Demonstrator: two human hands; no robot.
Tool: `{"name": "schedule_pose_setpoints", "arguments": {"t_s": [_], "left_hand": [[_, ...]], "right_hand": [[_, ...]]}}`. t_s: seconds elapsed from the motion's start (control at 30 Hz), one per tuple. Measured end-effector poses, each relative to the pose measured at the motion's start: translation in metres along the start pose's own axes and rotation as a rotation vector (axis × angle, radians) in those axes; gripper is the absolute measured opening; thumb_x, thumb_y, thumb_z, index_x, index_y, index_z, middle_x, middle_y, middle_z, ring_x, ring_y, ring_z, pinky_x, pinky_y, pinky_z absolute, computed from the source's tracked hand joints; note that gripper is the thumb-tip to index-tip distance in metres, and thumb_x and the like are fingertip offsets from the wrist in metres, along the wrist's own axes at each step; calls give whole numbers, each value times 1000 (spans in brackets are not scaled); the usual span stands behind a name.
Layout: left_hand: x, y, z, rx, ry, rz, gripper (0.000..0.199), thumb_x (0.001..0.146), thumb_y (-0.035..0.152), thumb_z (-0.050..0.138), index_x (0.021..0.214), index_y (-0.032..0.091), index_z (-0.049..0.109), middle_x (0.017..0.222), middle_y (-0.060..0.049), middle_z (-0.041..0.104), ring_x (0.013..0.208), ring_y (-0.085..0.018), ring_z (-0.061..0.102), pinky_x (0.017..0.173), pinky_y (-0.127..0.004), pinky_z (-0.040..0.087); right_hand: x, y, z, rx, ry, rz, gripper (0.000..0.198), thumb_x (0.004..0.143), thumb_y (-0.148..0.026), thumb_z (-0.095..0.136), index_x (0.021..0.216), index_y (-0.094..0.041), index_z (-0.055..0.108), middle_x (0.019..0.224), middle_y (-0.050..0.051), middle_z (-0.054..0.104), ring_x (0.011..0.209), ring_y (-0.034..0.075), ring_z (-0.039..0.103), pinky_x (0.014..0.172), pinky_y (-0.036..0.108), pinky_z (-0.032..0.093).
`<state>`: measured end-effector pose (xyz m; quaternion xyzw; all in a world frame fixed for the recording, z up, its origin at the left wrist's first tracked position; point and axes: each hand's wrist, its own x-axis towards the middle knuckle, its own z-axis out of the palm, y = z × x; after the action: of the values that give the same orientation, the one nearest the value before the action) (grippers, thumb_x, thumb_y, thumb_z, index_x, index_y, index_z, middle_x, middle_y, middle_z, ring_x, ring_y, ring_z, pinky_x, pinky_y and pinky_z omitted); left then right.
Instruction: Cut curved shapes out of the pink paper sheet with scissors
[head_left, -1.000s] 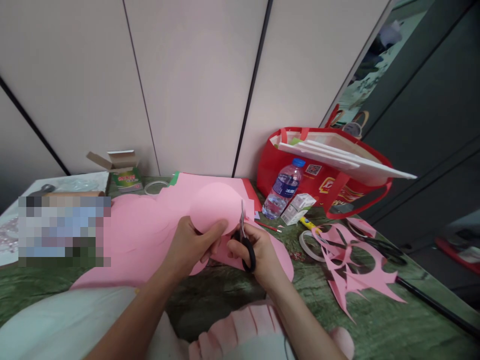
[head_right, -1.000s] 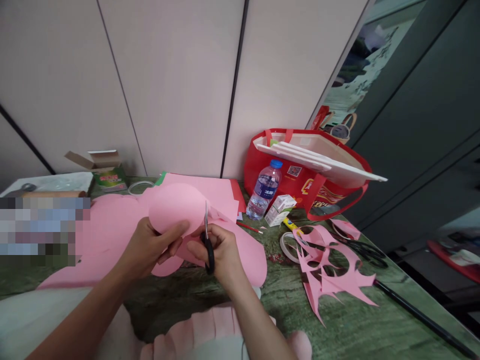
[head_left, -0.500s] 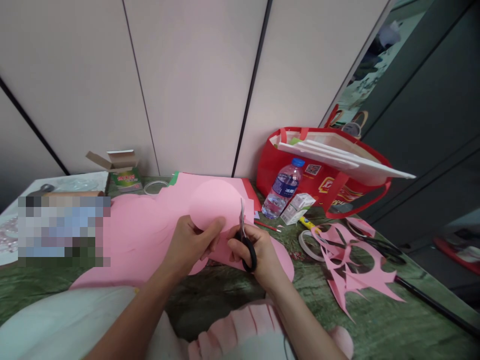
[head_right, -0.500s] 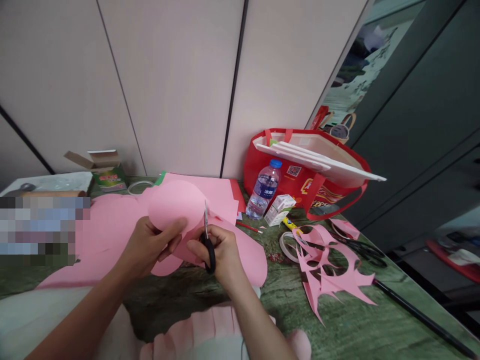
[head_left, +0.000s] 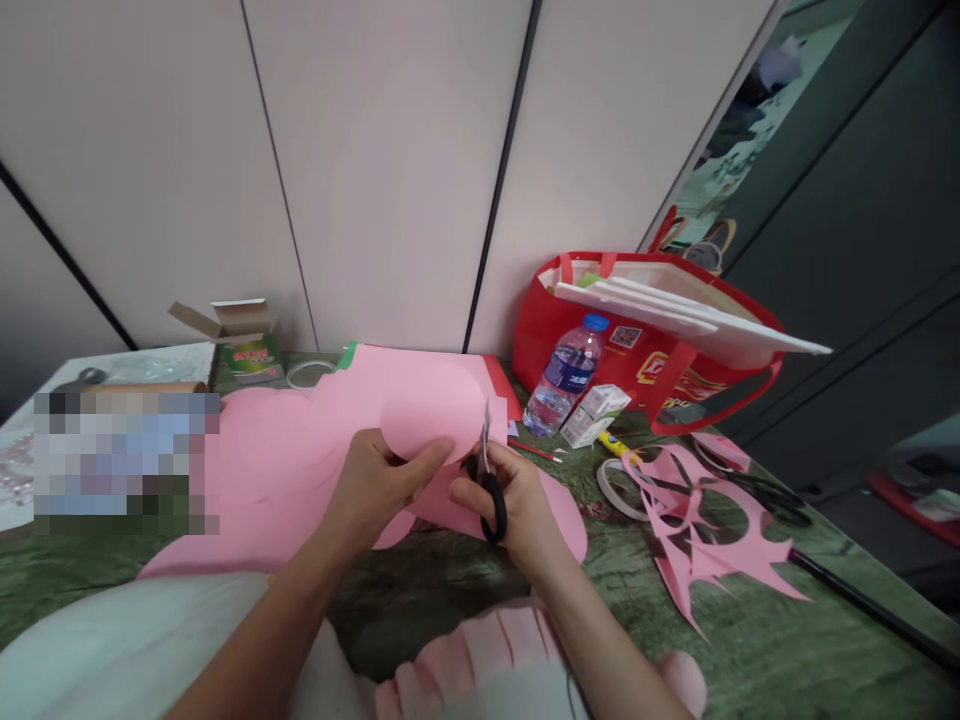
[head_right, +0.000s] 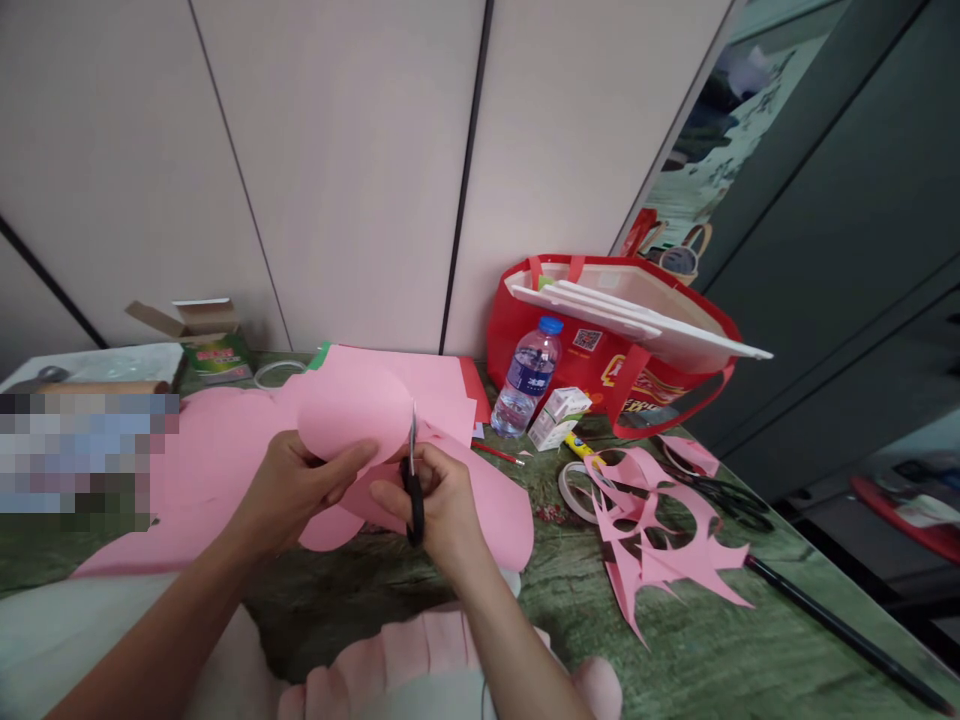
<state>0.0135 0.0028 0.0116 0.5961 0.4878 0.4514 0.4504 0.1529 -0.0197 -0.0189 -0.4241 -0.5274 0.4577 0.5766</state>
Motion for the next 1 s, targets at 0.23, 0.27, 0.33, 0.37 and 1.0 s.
{"name": "schedule_pose_setpoints", "arguments": {"t_s": [0.23, 0.27, 0.33, 0.37, 1.0], "left_hand": [[0, 3, 1, -28, -30, -7, 44, 67, 37, 63, 37, 18, 37, 35, 6, 32, 36, -5, 28, 36, -21, 19], [0, 3, 1, -32, -29, -7, 43, 67, 36, 63, 37, 18, 37, 35, 5, 33, 36, -5, 28, 36, -21, 19], [0, 3, 1, -37, -20, -5, 43, 67, 36, 63, 37, 18, 38, 34, 5, 33, 36, -5, 28, 36, -21, 19], [0, 3, 1, -38, -15, -2, 43, 67, 35, 63, 37, 18, 38, 34, 6, 33, 36, -5, 28, 36, -21, 20], [2, 2, 1, -61, 19, 5, 46, 68, 34, 64, 35, 17, 37, 33, 5, 32, 36, -5, 29, 37, -22, 19]], "right_hand": [[0, 0, 0, 16, 0, 15, 31, 56, -39, 78, 68, -19, 57, 54, -6, 40, 49, 10, 33, 44, 22, 26], [0, 1, 0, 25, 1, 20, 32, 56, -39, 78, 68, -19, 56, 54, -6, 40, 49, 10, 33, 44, 22, 26], [0, 1, 0, 40, 0, 41, 32, 55, -38, 79, 68, -20, 56, 53, -6, 41, 49, 10, 35, 44, 23, 26], [0, 2, -1, 45, -3, 56, 33, 55, -38, 79, 68, -20, 55, 53, -6, 41, 49, 10, 36, 45, 23, 26], [-1, 0, 1, 95, 31, 111, 27, 55, -32, 78, 67, -18, 58, 46, -6, 51, 42, 10, 45, 40, 21, 34]]}}
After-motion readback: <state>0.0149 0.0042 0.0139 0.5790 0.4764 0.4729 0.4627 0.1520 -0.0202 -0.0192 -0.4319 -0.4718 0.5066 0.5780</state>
